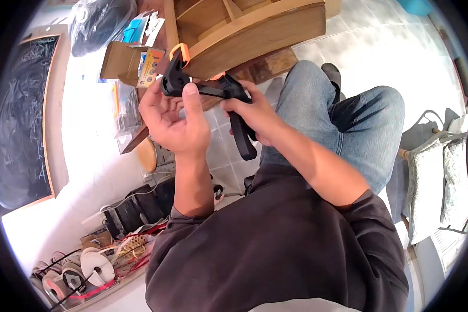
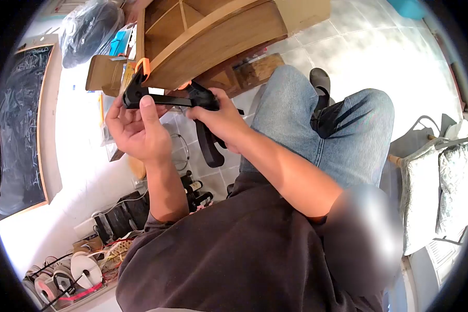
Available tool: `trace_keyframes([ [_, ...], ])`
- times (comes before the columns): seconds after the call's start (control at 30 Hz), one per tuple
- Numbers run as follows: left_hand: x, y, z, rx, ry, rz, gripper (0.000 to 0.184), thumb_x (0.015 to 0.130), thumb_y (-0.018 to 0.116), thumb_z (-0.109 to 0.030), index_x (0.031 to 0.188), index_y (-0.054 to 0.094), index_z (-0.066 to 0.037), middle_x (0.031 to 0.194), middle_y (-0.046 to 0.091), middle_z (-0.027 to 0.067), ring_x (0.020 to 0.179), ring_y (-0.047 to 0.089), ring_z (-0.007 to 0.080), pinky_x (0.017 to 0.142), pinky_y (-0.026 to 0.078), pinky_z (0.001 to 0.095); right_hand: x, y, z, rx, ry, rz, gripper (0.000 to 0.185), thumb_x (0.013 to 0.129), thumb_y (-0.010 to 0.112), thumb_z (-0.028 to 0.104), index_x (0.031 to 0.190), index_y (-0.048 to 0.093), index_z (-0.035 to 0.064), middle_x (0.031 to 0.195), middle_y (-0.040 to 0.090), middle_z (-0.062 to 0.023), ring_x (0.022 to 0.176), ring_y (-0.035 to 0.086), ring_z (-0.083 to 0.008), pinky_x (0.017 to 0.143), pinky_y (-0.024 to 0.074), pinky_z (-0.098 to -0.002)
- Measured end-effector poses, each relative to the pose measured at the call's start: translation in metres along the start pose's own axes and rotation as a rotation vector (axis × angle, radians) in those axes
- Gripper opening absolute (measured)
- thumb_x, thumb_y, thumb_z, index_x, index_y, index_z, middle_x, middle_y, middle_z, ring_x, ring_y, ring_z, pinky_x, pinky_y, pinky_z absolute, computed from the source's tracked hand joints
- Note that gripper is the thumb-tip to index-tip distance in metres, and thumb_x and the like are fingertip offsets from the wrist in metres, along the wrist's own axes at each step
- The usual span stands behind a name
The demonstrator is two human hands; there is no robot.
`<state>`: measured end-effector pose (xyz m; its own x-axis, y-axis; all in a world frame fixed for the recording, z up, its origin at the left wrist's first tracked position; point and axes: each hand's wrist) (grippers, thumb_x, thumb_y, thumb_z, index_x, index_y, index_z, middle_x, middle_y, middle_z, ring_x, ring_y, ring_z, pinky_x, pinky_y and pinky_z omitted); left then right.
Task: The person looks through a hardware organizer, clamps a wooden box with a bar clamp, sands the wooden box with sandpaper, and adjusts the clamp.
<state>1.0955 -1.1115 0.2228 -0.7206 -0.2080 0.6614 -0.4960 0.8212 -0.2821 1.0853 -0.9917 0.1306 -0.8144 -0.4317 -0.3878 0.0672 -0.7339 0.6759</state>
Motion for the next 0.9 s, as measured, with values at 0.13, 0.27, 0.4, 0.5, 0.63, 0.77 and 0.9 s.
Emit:
trace_keyframes([
  [0.13, 0.008, 0.008, -0.004, 0.057, 0.070, 0.015, 0.053, 0.100, 0.075, -0.005, 0.145, 0.047, 0.005, 0.107, 0.071, 0.0159, 0.081, 0.070, 0.0141, 0.068, 0.061, 0.0259, 0.003, 0.001, 0.000, 0.096, -0.014, 0.020, 0.069, 0.086, 0.082, 0.010, 0.145, 0.046, 0.0079, 0.091, 0.068, -0.0090, 0.078, 0.067, -0.0173, 0.059, 0.0581, -0.0377],
  [0.27, 0.013, 0.005, -0.006, 0.200, -0.007, 0.049, 0.052, 0.098, 0.077, -0.004, 0.144, 0.053, 0.003, 0.101, 0.072, 0.0126, 0.078, 0.069, 0.0111, 0.065, 0.057, 0.0231, 0.006, 0.001, -0.011, 0.136, -0.070, -0.006, 0.069, 0.083, 0.082, 0.007, 0.143, 0.048, 0.0065, 0.092, 0.068, -0.0095, 0.081, 0.068, -0.0175, 0.062, 0.0557, -0.0349],
  [0.4, 0.022, 0.003, -0.009, 0.197, -0.001, -0.061, 0.048, 0.097, 0.075, 0.002, 0.139, 0.056, 0.008, 0.115, 0.073, 0.0189, 0.094, 0.073, 0.0164, 0.080, 0.060, 0.0262, 0.005, -0.002, -0.009, 0.100, -0.071, -0.007, 0.070, 0.082, 0.082, 0.005, 0.143, 0.047, 0.0051, 0.095, 0.068, -0.0100, 0.084, 0.068, -0.0166, 0.069, 0.0550, -0.0326],
  [0.5, 0.029, 0.001, -0.020, 0.200, 0.000, -0.115, 0.048, 0.096, 0.075, 0.003, 0.139, 0.056, 0.008, 0.113, 0.073, 0.0183, 0.093, 0.073, 0.0164, 0.081, 0.060, 0.0268, -0.006, -0.002, -0.004, 0.095, -0.024, -0.020, 0.070, 0.082, 0.082, 0.004, 0.144, 0.047, 0.0044, 0.100, 0.069, -0.0100, 0.087, 0.068, -0.0157, 0.073, 0.0539, -0.0311],
  [0.63, 0.016, -0.010, -0.017, 0.202, -0.014, -0.090, 0.050, 0.094, 0.077, 0.004, 0.139, 0.055, 0.008, 0.119, 0.070, 0.0192, 0.100, 0.073, 0.0182, 0.084, 0.060, 0.0280, -0.015, -0.013, -0.018, 0.024, 0.036, -0.018, 0.080, 0.083, 0.086, 0.008, 0.150, 0.042, 0.0042, 0.104, 0.068, -0.0092, 0.087, 0.067, -0.0158, 0.075, 0.0543, -0.0318],
  [0.77, -0.007, -0.017, -0.006, 0.173, 0.011, -0.077, 0.052, 0.094, 0.078, 0.003, 0.140, 0.054, 0.008, 0.128, 0.067, 0.0224, 0.104, 0.072, 0.0195, 0.086, 0.060, 0.0277, -0.018, -0.020, -0.033, -0.057, 0.087, -0.014, 0.091, 0.084, 0.088, 0.013, 0.158, 0.036, 0.0068, 0.112, 0.064, -0.0097, 0.091, 0.063, -0.0158, 0.074, 0.0537, -0.0322],
  [0.9, -0.018, -0.020, -0.006, 0.127, 0.008, -0.092, 0.053, 0.094, 0.078, 0.002, 0.140, 0.054, 0.008, 0.124, 0.069, 0.0216, 0.102, 0.072, 0.0175, 0.086, 0.060, 0.0267, -0.022, -0.022, -0.036, -0.049, 0.097, 0.035, 0.092, 0.085, 0.089, 0.015, 0.159, 0.034, 0.0042, 0.113, 0.062, -0.0101, 0.093, 0.063, -0.0162, 0.074, 0.0537, -0.0320],
])
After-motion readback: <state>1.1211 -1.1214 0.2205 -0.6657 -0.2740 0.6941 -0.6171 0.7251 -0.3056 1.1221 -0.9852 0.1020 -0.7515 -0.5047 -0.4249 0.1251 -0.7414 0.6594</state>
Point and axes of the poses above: each hand's wrist, its own x-axis towards the middle knuckle, its own y-axis out of the palm, z = x × y
